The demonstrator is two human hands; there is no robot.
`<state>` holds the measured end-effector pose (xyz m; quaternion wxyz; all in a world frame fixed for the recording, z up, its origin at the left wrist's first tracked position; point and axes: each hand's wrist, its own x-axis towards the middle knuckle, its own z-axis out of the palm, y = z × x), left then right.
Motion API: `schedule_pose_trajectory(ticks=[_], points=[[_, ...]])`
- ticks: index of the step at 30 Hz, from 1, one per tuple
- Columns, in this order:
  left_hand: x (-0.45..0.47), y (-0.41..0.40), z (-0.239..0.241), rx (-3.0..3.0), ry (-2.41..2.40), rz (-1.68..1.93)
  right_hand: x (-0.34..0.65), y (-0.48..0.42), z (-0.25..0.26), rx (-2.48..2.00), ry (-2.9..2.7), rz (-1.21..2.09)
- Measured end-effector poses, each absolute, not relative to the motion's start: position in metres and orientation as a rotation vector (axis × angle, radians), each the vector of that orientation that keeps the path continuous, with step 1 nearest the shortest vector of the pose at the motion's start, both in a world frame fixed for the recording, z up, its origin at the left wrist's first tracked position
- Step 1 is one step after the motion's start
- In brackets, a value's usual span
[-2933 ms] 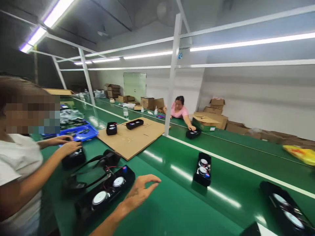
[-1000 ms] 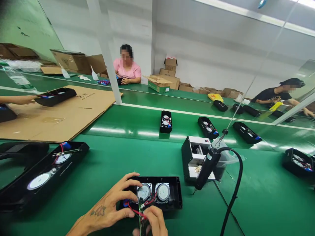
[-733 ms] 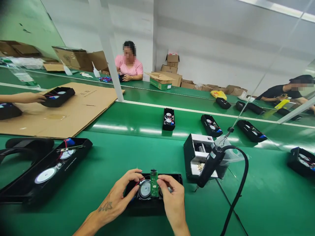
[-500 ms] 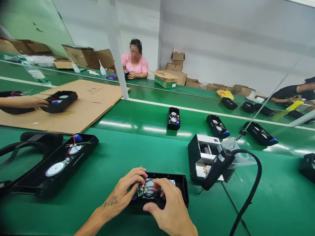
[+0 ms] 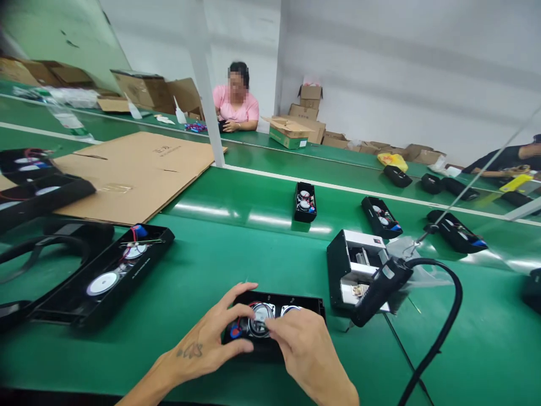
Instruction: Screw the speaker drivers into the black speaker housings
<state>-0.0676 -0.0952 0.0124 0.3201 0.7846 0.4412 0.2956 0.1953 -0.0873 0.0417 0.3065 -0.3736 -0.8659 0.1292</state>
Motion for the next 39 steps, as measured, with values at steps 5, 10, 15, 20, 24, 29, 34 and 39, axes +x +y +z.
schedule_pose_trajectory(ticks=[5,10,15,20,24,29,34,39], points=[[-0.057,-0.099,0.007,2.444,1.089,0.514,0.196,-0.097,0.041,-1.081,-2.708,0.266],[-0.047,-0.104,-0.007,2.569,1.138,0.535,0.187,-0.095,0.045,-1.25,-2.84,0.614],[-0.049,-0.101,-0.009,2.583,1.105,0.558,0.191,-0.102,0.053,-1.267,-2.618,0.829],[-0.048,-0.098,-0.011,2.645,1.033,0.532,0.187,-0.117,0.024,-1.144,-2.616,0.494],[-0.047,-0.088,-0.007,2.631,0.998,0.484,0.178,-0.119,0.015,-1.175,-2.608,0.328],[-0.045,-0.043,0.023,2.415,0.96,0.323,0.17,-0.083,0.05,-1.419,-2.73,0.448],[-0.046,0.001,0.046,2.188,0.883,0.21,0.169,-0.039,0.074,-1.434,-2.686,0.666],[-0.046,0.008,0.045,2.165,0.844,0.22,0.169,-0.031,0.069,-1.369,-2.66,0.698]])
